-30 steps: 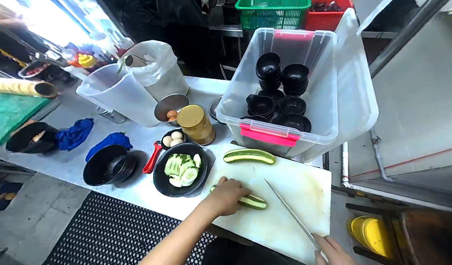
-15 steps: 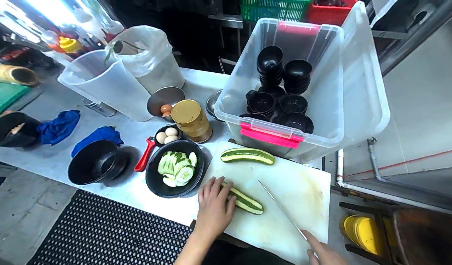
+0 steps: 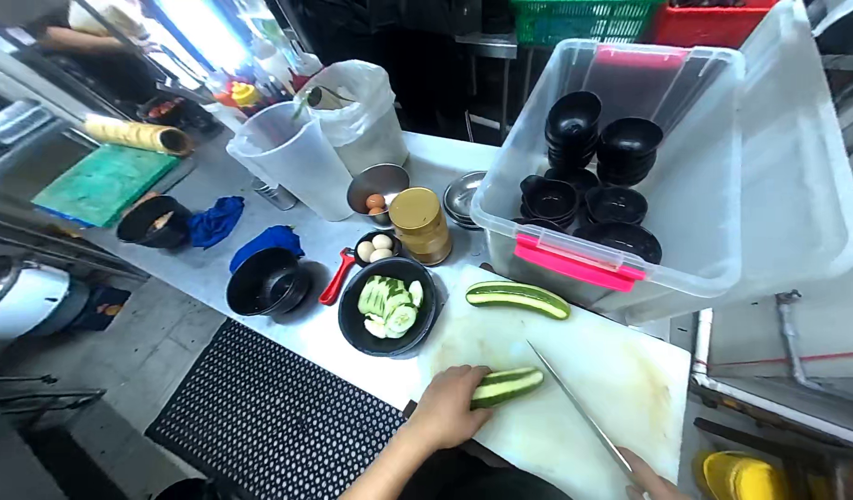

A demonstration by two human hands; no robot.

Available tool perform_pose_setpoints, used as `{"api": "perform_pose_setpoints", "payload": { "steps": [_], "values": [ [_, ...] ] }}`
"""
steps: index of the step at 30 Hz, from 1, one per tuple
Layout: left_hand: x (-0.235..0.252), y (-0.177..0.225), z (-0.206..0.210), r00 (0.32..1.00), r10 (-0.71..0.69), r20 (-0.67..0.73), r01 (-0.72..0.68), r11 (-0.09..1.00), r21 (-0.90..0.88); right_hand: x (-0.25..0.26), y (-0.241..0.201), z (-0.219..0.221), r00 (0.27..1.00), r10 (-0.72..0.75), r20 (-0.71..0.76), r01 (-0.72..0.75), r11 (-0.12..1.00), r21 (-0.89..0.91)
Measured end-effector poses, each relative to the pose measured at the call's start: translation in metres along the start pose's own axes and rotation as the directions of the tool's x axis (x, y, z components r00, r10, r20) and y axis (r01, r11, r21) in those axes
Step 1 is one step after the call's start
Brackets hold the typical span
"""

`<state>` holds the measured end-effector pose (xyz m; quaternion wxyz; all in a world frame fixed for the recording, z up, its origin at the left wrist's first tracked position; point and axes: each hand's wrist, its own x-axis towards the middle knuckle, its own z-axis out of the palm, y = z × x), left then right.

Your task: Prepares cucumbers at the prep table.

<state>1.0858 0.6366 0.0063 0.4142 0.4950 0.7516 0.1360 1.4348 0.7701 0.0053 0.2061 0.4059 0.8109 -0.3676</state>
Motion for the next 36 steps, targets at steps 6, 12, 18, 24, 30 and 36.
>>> {"api": "perform_pose_setpoints", "payload": {
  "steps": [6,12,18,24,30,36],
  "values": [
    [-0.023,0.004,0.005,0.908,0.417,0.038,0.193,-0.335,-0.922,-0.004,-0.001,-0.003,1.0,0.004,0.001,-0.004,0.999,0.049],
    [-0.023,0.02,0.0,0.851,0.517,-0.09,0.222,-0.511,-0.831,-0.004,0.0,-0.004,1.0,-0.003,-0.005,0.003,0.999,0.051],
    [-0.029,0.015,-0.016,0.983,0.181,0.017,0.012,0.03,-0.999,-0.004,0.0,-0.004,1.0,0.004,-0.006,-0.004,0.998,0.07],
    [0.009,0.021,-0.014,0.981,-0.166,-0.102,0.182,0.969,0.17,-0.015,0.0,0.008,0.986,0.07,-0.154,-0.047,0.988,0.149],
    [0.065,0.04,-0.047,0.939,0.142,-0.313,-0.041,0.951,0.308,-0.024,0.012,0.015,0.964,0.092,-0.248,-0.038,0.976,0.215],
    [0.155,0.036,-0.066,0.966,0.169,-0.195,-0.054,0.87,0.489,-0.026,0.012,0.02,0.955,0.135,-0.263,-0.068,0.967,0.247]
  ]
}}
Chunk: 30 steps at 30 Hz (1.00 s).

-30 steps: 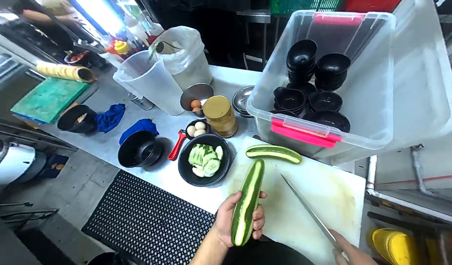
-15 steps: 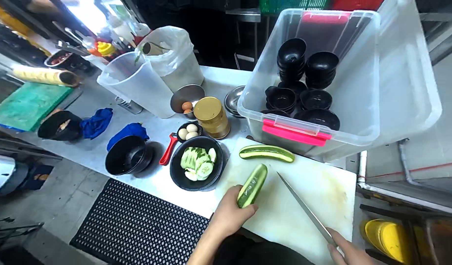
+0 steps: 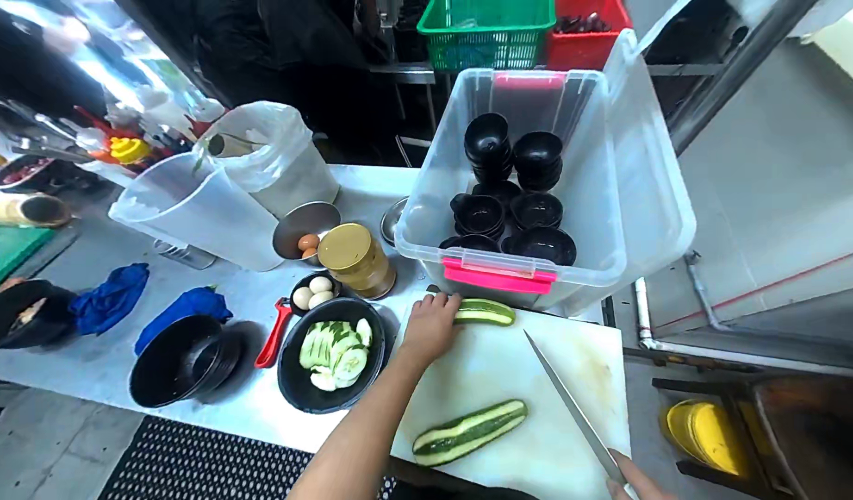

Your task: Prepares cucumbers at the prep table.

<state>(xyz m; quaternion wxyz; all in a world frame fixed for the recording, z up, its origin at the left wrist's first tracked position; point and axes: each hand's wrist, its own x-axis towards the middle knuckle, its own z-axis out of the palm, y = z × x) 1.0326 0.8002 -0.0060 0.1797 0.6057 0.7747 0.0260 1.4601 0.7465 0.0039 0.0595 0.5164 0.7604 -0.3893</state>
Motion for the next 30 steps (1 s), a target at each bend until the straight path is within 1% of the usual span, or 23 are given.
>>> {"api": "perform_pose_setpoints", "payload": {
  "steps": [1,2,3,4,5,6,7,8,9,10,12,15,16,18,20,22,23,25,26,27,28,29,30],
  "values": [
    [0.002,-0.001,-0.009,0.995,-0.015,0.095,0.022,0.998,-0.067,-0.002,0.0,-0.001,1.0,-0.003,-0.005,0.003,1.0,0.016],
    [0.001,-0.001,-0.021,0.975,-0.029,0.222,0.072,0.979,-0.189,-0.005,0.001,-0.001,1.0,-0.012,-0.016,0.012,0.999,0.034],
    [-0.002,-0.002,-0.033,0.926,-0.019,0.377,0.164,0.921,-0.354,-0.009,0.003,-0.001,0.999,-0.02,-0.03,0.021,0.999,0.049],
    [-0.009,-0.004,-0.042,0.85,0.036,0.526,0.281,0.812,-0.511,-0.012,0.006,0.0,0.999,-0.025,-0.042,0.028,0.998,0.063],
    [-0.018,-0.008,-0.044,0.773,0.142,0.618,0.384,0.672,-0.634,-0.015,0.008,0.001,0.998,-0.029,-0.055,0.033,0.996,0.082],
    [-0.027,-0.014,-0.04,0.693,0.269,0.669,0.484,0.514,-0.708,-0.016,0.01,0.002,0.997,-0.033,-0.069,0.04,0.994,0.1],
    [-0.032,-0.021,-0.034,0.619,0.401,0.676,0.558,0.382,-0.737,-0.016,0.012,0.003,0.996,-0.032,-0.081,0.041,0.993,0.115],
    [-0.035,-0.028,-0.027,0.552,0.523,0.649,0.607,0.281,-0.743,-0.016,0.013,0.004,0.995,-0.028,-0.091,0.039,0.991,0.127],
    [-0.037,-0.033,-0.021,0.507,0.611,0.608,0.639,0.207,-0.741,-0.017,0.013,0.004,0.995,-0.023,-0.099,0.036,0.991,0.131],
    [-0.037,-0.036,-0.017,0.487,0.662,0.57,0.657,0.152,-0.739,-0.017,0.013,0.004,0.995,-0.016,-0.1,0.029,0.991,0.131],
    [-0.037,-0.039,-0.015,0.494,0.697,0.52,0.666,0.081,-0.742,-0.017,0.015,0.004,0.996,-0.012,-0.089,0.022,0.993,0.118],
    [-0.039,-0.042,-0.013,0.526,0.719,0.455,0.633,0.027,-0.774,-0.015,0.016,0.003,0.998,-0.011,-0.061,0.017,0.996,0.086],
    [-0.043,-0.041,-0.01,0.527,0.74,0.419,0.63,-0.01,-0.776,-0.014,0.016,0.002,0.998,-0.009,-0.058,0.013,0.997,0.077],
    [-0.059,-0.032,-0.001,0.547,0.778,0.31,0.636,-0.145,-0.758,-0.014,0.016,0.0,0.999,0.006,-0.054,-0.003,0.998,0.067],
    [-0.087,-0.013,0.007,0.63,0.757,0.176,0.611,-0.342,-0.714,-0.016,0.017,0.0,0.998,0.015,-0.058,-0.012,0.998,0.062],
    [-0.11,0.003,0.014,0.695,0.716,0.065,0.575,-0.499,-0.648,-0.015,0.019,0.001,0.998,0.02,-0.061,-0.016,0.997,0.072],
    [-0.117,0.009,0.018,0.717,0.697,0.027,0.56,-0.552,-0.618,-0.014,0.019,0.002,0.998,0.022,-0.066,-0.017,0.997,0.077],
    [-0.126,0.016,0.024,0.758,0.652,0.018,0.536,-0.607,-0.587,-0.015,0.02,0.003,0.997,0.019,-0.072,-0.013,0.997,0.078],
    [-0.127,0.014,0.026,0.772,0.635,0.032,0.521,-0.604,-0.603,-0.013,0.019,0.003,0.998,0.011,-0.067,-0.006,0.997,0.076],
    [-0.125,0.009,0.027,0.785,0.616,0.061,0.5,-0.573,-0.649,-0.012,0.019,0.003,0.998,0.003,-0.056,0.001,0.998,0.07],
    [-0.123,0.001,0.024,0.81,0.574,0.122,0.465,-0.501,-0.73,-0.011,0.019,0.002,0.999,-0.009,-0.048,0.012,0.998,0.06],
    [-0.12,-0.005,0.015,0.857,0.468,0.216,0.406,-0.353,-0.843,-0.009,0.019,0.002,0.999,-0.017,-0.039,0.02,0.998,0.054],
    [-0.116,-0.007,0.001,0.905,0.293,0.309,0.349,-0.095,-0.932,-0.008,0.019,0.002,0.999,-0.026,-0.033,0.028,0.998,0.048]
  ]
}}
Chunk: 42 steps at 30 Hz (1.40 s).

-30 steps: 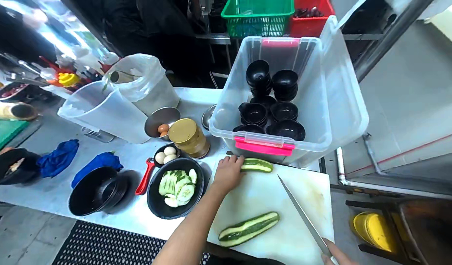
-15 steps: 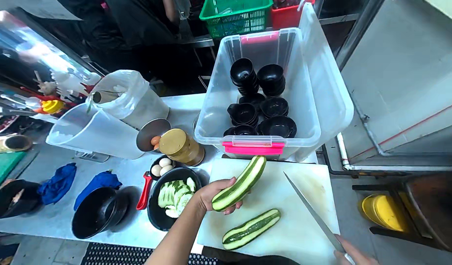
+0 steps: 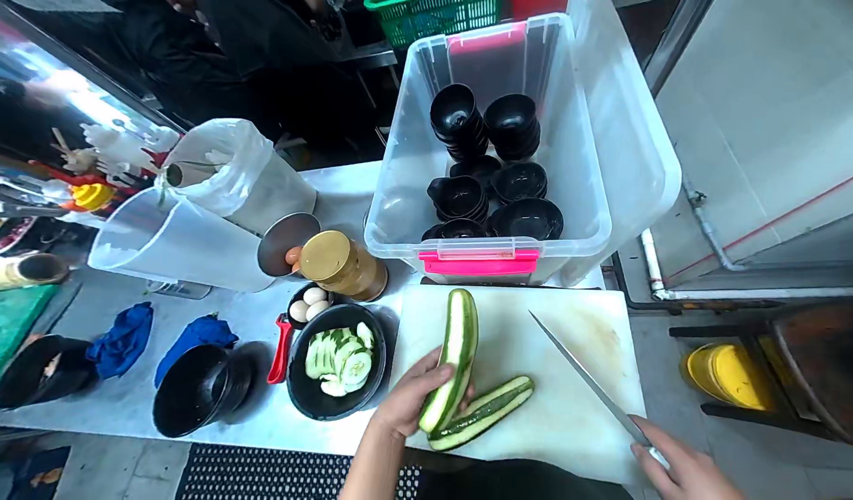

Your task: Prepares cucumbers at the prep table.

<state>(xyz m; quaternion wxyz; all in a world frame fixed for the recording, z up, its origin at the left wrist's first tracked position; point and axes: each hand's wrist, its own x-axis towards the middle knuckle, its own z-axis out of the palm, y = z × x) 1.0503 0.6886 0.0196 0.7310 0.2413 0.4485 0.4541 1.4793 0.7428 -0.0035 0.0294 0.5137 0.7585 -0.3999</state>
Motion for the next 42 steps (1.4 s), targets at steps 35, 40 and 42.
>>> {"api": "perform_pose_setpoints", "payload": {
  "steps": [35,40,42],
  "values": [
    [-0.01,-0.047,0.01,0.93,0.363,0.065,0.009,-0.2,0.98,0.006,-0.042,-0.006,0.975,-0.006,0.22,0.073,0.952,-0.296],
    [-0.005,-0.068,0.032,0.742,0.67,-0.027,0.174,-0.154,0.973,-0.005,-0.063,-0.004,0.971,-0.121,0.208,0.176,0.947,-0.268],
    [0.0,-0.083,0.036,0.707,0.705,-0.056,0.247,-0.171,0.954,-0.008,-0.064,-0.002,0.968,-0.134,0.214,0.191,0.942,-0.275]
  ]
}}
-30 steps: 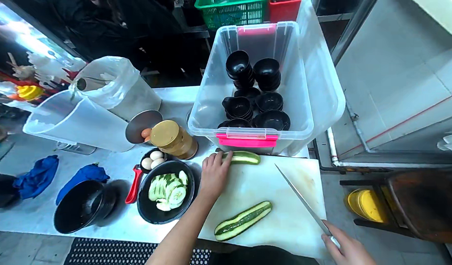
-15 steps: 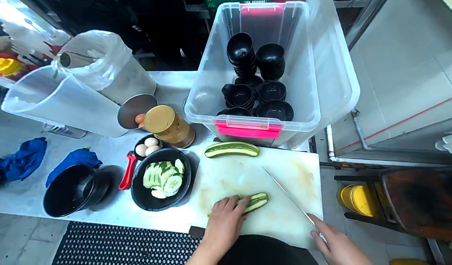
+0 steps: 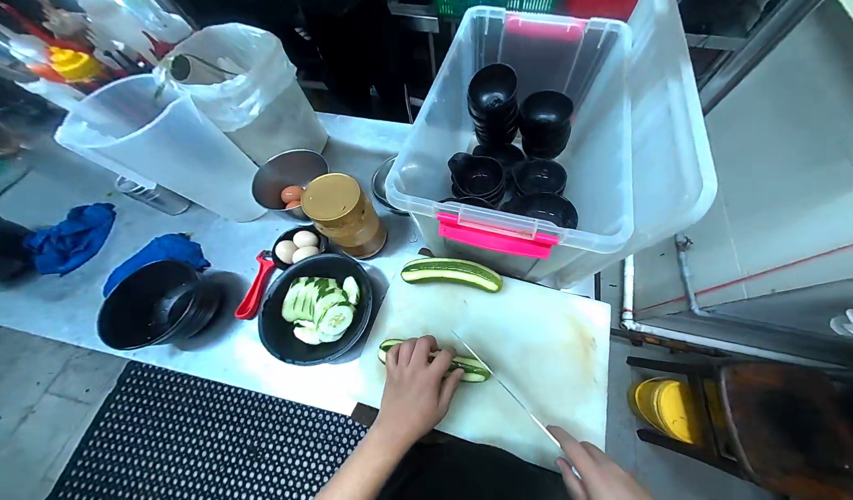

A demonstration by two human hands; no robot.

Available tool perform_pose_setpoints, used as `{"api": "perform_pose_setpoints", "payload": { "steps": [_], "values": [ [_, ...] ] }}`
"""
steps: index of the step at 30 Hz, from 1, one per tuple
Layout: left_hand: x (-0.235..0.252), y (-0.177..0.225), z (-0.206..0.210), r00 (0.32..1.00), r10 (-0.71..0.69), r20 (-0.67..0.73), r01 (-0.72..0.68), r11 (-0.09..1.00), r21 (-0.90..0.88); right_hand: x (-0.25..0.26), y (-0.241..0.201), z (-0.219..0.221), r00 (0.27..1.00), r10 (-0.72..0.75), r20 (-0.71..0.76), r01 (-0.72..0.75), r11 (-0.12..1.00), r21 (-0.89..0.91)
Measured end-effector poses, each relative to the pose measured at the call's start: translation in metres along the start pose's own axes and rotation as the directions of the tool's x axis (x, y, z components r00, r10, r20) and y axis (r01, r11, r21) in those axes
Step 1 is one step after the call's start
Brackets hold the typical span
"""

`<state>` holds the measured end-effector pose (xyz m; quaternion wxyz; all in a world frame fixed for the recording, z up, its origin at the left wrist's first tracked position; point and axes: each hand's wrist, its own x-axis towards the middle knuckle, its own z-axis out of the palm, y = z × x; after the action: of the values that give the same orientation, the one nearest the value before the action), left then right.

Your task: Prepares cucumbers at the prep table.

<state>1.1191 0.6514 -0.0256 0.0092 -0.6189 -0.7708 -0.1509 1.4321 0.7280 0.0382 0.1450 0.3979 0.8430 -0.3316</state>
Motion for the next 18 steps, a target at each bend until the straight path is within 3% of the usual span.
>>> {"api": "perform_pose_setpoints", "payload": {
  "steps": [5,11,18],
  "values": [
    [-0.011,-0.002,0.026,0.991,0.019,-0.13,-0.011,0.998,0.063,-0.004,0.0,0.002,1.0,-0.012,0.0,0.012,1.0,-0.008],
    [-0.016,-0.003,0.032,0.983,0.02,-0.185,-0.01,0.999,0.054,0.001,0.0,0.0,0.998,-0.022,0.051,0.022,1.0,-0.012],
    [-0.018,-0.003,0.037,0.975,0.022,-0.221,-0.011,0.999,0.053,0.053,-0.018,0.008,0.991,-0.005,0.137,0.009,1.0,-0.025]
  ]
}}
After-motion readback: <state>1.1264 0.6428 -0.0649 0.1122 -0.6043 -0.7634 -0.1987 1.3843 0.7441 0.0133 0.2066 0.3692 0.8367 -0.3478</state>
